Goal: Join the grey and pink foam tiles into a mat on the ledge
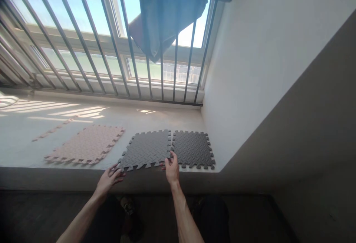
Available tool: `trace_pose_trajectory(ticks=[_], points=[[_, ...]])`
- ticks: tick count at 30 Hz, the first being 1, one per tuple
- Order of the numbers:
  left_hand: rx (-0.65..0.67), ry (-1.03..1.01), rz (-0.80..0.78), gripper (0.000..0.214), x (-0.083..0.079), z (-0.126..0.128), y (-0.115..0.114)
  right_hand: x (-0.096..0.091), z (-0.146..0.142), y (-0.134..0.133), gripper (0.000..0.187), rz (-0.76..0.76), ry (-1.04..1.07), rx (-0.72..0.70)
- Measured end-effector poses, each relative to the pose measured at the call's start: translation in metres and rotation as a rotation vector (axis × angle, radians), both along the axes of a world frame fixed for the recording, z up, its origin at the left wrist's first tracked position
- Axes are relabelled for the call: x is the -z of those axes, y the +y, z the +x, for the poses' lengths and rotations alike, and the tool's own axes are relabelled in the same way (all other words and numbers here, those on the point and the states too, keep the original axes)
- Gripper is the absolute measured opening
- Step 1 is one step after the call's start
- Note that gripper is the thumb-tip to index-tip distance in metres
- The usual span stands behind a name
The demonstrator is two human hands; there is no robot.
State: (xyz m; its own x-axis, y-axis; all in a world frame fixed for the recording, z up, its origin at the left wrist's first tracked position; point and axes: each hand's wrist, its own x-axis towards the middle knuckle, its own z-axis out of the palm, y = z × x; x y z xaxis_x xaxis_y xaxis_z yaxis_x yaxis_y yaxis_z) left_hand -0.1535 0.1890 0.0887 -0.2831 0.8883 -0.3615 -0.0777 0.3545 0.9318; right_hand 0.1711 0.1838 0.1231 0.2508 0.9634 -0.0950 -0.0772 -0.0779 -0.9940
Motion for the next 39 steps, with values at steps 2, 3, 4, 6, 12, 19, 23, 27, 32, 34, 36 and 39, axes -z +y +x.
trace_pose_trajectory(ticks=[2, 3, 4, 6, 12, 19, 23, 27, 32, 34, 36, 39], points=[[-0.017, -0.011, 0.065, 0.051, -0.003, 0.015, 0.018, -0.001, 0.010, 0.016, 0.074, -0.015, -0.053, 0.005], [-0.019, 0.005, 0.082, 0.050, -0.005, 0.023, 0.026, -0.001, 0.015, 0.022, 0.073, -0.033, -0.093, 0.006], [-0.014, 0.026, 0.090, 0.049, -0.007, 0.031, 0.035, 0.000, 0.021, 0.028, 0.072, -0.056, -0.142, 0.001], [0.010, 0.086, 0.088, 0.053, -0.007, 0.039, 0.048, 0.001, 0.032, 0.034, 0.067, -0.109, -0.281, -0.015], [0.154, 0.404, 0.106, 0.073, 0.008, 0.023, 0.053, -0.004, 0.045, 0.024, 0.062, -0.182, -0.782, -0.126], [0.284, 0.736, 0.057, 0.076, -0.003, 0.012, 0.047, -0.016, 0.040, 0.010, 0.064, -0.205, -0.894, -0.177], [0.321, 1.158, 0.047, 0.071, -0.015, 0.016, 0.046, -0.017, 0.051, 0.010, 0.055, -0.201, -0.984, -0.107], [0.298, 1.341, 0.214, 0.068, -0.014, 0.026, 0.043, -0.007, 0.064, 0.009, 0.046, -0.025, -1.047, -0.095], [0.459, 1.311, 0.432, 0.064, -0.008, 0.058, 0.046, 0.014, 0.062, 0.002, 0.054, 0.254, -1.069, -0.235], [0.548, 1.312, 0.479, 0.064, -0.008, 0.073, 0.049, 0.021, 0.059, -0.001, 0.055, 0.276, -1.112, -0.261], [0.632, 1.317, 0.530, 0.065, -0.008, 0.087, 0.051, 0.025, 0.058, -0.006, 0.056, 0.293, -1.158, -0.265], [0.690, 1.321, 0.567, 0.066, -0.005, 0.099, 0.054, 0.030, 0.057, -0.014, 0.059, 0.320, -1.221, -0.264]])
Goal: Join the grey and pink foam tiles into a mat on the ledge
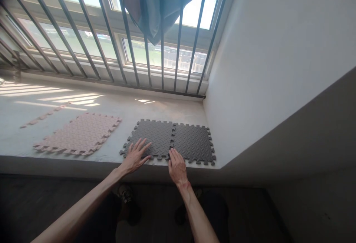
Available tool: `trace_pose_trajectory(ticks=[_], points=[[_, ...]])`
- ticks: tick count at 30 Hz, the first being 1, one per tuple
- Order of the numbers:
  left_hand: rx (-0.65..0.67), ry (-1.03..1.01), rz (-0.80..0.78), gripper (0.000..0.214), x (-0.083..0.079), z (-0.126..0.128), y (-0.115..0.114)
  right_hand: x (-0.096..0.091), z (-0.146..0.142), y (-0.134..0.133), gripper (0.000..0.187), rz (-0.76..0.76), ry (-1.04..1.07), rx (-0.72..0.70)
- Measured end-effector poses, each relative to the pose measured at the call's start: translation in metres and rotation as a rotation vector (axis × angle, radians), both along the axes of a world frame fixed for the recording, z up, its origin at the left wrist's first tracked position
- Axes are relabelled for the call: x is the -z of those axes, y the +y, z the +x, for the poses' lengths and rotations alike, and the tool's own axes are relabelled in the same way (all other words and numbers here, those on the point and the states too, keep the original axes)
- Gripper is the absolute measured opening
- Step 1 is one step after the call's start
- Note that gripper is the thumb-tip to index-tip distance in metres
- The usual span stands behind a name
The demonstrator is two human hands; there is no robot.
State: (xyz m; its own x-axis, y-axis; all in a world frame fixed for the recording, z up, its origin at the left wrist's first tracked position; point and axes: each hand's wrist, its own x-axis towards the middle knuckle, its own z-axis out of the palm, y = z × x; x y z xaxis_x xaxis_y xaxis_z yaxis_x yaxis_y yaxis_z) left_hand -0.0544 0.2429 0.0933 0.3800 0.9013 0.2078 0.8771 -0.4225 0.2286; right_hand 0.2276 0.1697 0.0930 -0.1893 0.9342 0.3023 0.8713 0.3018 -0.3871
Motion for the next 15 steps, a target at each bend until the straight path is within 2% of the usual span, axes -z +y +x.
trace_pose_trajectory(ticks=[4, 7, 10, 15], points=[[0.030, -0.007, 0.005, 0.066, 0.008, 0.003, 0.001, 0.001, -0.002, -0.010, 0.064, 0.021, -0.069, -0.007], [0.071, -0.011, 0.007, 0.065, 0.013, 0.003, 0.000, -0.004, -0.001, -0.012, 0.061, 0.006, -0.055, -0.018], [0.084, -0.001, -0.013, 0.068, 0.015, 0.002, -0.001, -0.012, 0.002, -0.006, 0.055, -0.024, 0.033, -0.014], [0.103, 0.039, -0.045, 0.070, 0.014, -0.001, 0.001, -0.022, 0.009, 0.014, 0.049, -0.068, 0.192, 0.068]])
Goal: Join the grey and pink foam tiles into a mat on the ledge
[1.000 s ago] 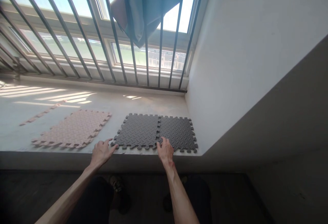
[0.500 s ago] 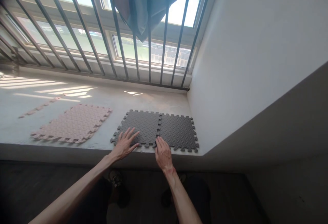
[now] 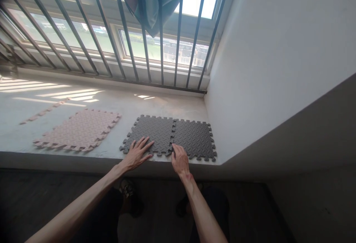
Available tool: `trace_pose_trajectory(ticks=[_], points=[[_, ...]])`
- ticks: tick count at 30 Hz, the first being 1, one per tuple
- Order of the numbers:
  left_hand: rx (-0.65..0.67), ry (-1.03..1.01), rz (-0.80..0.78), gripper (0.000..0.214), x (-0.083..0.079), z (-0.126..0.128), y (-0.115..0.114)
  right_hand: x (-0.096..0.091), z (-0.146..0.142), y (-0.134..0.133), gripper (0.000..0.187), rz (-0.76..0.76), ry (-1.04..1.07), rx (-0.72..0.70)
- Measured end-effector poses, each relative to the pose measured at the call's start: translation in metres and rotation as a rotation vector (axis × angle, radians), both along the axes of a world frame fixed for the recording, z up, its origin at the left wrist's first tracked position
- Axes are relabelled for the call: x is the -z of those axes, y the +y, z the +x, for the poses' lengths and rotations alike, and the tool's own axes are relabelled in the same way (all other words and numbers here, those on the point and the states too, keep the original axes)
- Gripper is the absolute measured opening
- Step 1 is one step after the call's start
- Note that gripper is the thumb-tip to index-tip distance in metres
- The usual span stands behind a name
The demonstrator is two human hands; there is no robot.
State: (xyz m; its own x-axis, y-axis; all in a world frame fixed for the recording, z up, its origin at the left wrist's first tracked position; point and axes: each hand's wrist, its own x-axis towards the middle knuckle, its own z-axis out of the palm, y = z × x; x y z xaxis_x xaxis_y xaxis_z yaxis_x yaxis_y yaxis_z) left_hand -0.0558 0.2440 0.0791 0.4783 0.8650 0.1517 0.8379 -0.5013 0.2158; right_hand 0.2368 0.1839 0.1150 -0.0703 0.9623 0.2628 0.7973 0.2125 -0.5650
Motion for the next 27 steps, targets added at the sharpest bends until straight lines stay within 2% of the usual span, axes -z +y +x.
trace_pose_trajectory(ticks=[6, 11, 15, 20, 27], points=[[-0.001, 0.011, -0.001, 0.069, 0.002, -0.002, 0.001, -0.004, -0.001, 0.008, 0.039, -0.010, -0.101, -0.060], [-0.009, 0.021, 0.037, 0.070, 0.004, 0.001, -0.003, 0.004, -0.005, -0.008, 0.050, 0.038, -0.324, -0.107], [-0.010, 0.028, 0.099, 0.072, 0.005, 0.003, -0.007, 0.002, -0.008, -0.001, 0.049, 0.000, -0.342, -0.091], [-0.002, 0.033, 0.135, 0.073, 0.006, 0.003, -0.009, 0.001, -0.020, 0.039, 0.062, -0.015, -0.355, -0.067], [-0.012, -0.016, 0.136, 0.074, 0.006, 0.004, -0.011, 0.006, -0.041, 0.122, 0.074, -0.151, -0.336, -0.008]])
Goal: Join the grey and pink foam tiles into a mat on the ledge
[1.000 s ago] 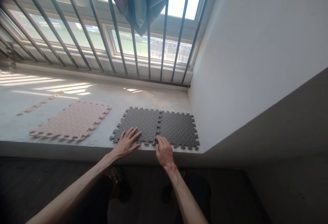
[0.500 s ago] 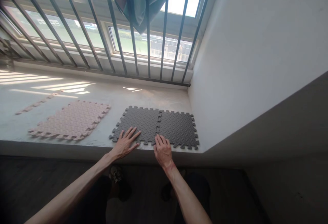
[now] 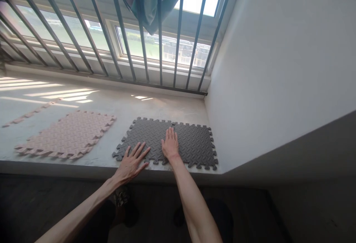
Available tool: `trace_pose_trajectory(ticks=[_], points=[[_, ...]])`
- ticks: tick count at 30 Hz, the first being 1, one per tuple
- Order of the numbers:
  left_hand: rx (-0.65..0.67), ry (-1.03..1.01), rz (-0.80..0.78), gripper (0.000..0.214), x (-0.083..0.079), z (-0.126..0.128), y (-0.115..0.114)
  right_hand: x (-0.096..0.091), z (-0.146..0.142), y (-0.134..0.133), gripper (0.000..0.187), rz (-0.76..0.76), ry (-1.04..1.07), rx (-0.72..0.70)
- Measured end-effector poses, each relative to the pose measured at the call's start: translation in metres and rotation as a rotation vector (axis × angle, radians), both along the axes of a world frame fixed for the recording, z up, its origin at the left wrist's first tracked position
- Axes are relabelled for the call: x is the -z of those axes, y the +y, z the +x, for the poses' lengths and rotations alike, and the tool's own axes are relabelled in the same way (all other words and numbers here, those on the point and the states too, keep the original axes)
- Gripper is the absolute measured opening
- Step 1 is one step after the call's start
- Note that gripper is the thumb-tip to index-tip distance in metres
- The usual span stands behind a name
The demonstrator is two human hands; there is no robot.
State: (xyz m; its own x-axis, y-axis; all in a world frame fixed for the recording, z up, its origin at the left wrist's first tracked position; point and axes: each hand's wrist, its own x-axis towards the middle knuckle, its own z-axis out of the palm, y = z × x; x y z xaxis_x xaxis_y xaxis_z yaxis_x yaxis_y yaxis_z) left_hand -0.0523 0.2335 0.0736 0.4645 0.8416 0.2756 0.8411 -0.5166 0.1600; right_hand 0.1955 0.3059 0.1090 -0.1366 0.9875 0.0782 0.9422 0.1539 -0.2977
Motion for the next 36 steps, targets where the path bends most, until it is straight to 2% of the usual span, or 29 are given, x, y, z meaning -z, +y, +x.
trace_pose_trajectory(ticks=[5, 10, 15, 20, 23, 26, 28, 30, 31, 33, 36], points=[[-0.002, -0.004, -0.015, 0.076, -0.002, 0.000, -0.001, 0.010, 0.000, 0.048, 0.080, -0.058, 0.004, 0.056], [0.000, 0.021, -0.039, 0.078, -0.003, 0.000, -0.001, 0.028, 0.006, 0.062, 0.086, -0.027, 0.010, 0.092], [-0.017, 0.029, -0.043, 0.077, -0.005, 0.001, -0.003, 0.034, 0.005, 0.061, 0.084, 0.013, -0.001, 0.103], [-0.014, 0.014, -0.056, 0.077, -0.009, 0.002, -0.004, 0.032, 0.001, 0.042, 0.082, 0.030, -0.008, 0.116], [0.024, 0.002, -0.104, 0.080, -0.011, 0.001, 0.000, 0.025, 0.001, 0.032, 0.084, -0.024, -0.021, 0.111], [0.059, -0.052, -0.170, 0.083, -0.016, -0.010, 0.006, 0.008, 0.005, 0.023, 0.086, -0.132, 0.004, 0.123], [-0.012, -0.146, -0.162, 0.076, -0.021, -0.032, 0.009, -0.005, 0.011, 0.007, 0.077, -0.052, 0.068, 0.129], [-0.168, -0.256, -0.089, 0.067, -0.027, -0.067, 0.007, -0.016, 0.020, -0.025, 0.061, 0.132, 0.165, 0.062], [-0.271, -0.294, -0.037, 0.062, -0.030, -0.088, 0.004, -0.018, 0.025, -0.048, 0.054, 0.203, 0.221, -0.019], [-0.506, -0.309, 0.061, 0.056, -0.034, -0.134, -0.003, -0.017, 0.035, -0.103, 0.047, 0.228, 0.305, -0.173], [-0.811, -0.237, 0.083, 0.057, -0.040, -0.190, -0.013, 0.000, 0.045, -0.193, 0.045, 0.170, 0.373, -0.230]])
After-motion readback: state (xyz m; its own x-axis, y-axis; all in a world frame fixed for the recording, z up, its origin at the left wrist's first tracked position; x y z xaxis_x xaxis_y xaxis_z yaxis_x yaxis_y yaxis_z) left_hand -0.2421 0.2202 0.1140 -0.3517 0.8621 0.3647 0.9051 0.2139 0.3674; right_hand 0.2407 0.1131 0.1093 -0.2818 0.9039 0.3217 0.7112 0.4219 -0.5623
